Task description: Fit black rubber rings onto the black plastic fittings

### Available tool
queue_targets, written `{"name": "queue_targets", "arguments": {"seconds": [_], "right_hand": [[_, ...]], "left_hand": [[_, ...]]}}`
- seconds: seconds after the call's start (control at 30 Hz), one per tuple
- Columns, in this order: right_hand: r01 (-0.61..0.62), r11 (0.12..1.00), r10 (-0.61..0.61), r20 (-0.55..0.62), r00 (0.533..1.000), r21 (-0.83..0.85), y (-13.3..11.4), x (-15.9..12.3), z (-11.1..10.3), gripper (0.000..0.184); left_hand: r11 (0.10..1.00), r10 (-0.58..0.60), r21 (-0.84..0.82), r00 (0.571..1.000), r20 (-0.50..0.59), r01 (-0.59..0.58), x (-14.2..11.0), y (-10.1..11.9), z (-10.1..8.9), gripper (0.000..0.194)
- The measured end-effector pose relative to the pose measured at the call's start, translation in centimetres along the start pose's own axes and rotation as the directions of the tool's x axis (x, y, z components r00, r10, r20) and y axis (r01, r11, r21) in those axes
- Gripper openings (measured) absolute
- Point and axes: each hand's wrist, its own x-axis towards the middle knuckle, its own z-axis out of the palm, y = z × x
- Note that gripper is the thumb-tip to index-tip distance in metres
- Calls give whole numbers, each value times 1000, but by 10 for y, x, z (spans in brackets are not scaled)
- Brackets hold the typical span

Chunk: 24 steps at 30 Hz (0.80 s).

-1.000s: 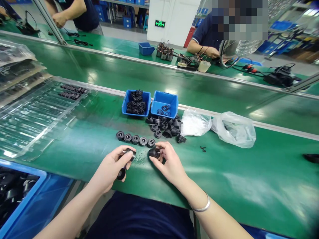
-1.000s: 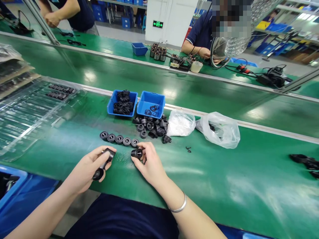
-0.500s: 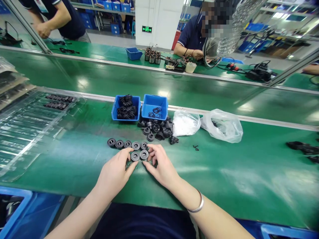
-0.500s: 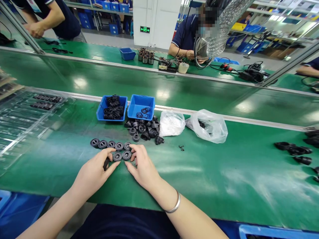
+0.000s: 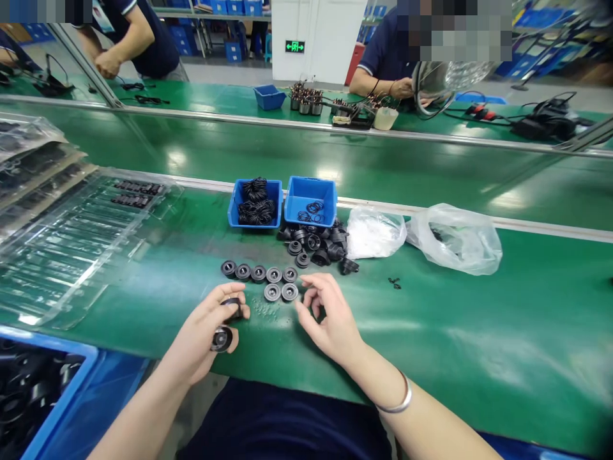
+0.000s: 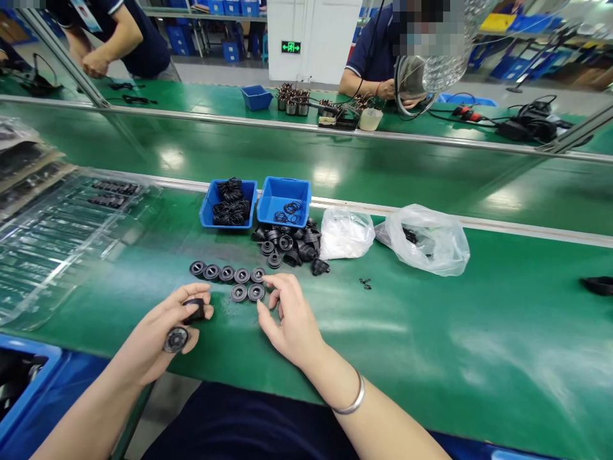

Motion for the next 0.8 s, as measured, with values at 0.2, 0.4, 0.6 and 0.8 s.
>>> {"name": "queue_targets", "arguments": {"seconds": [0.2,0.4,0.6,0.8], "right_hand": [[-9,1000,9,7,1000,7,-1,0,-1,36],[-4,1000,4,11,1000,-8,0,0,-2,34],[28,999,-28,26,999,-25,0,1,-4,34],[32,999,-30,49,998,-32,-2,2,-6,29]], "left_hand": [[991,-69,-117,997,16,70,-4,9,-5,39],[986,26,164,999,-37,-19,9,0,-6,50],[479,490,819,870,50,-317,22,-14,-10,35],[118,621,933,759,198,-339,24,-19,1,29]]}}
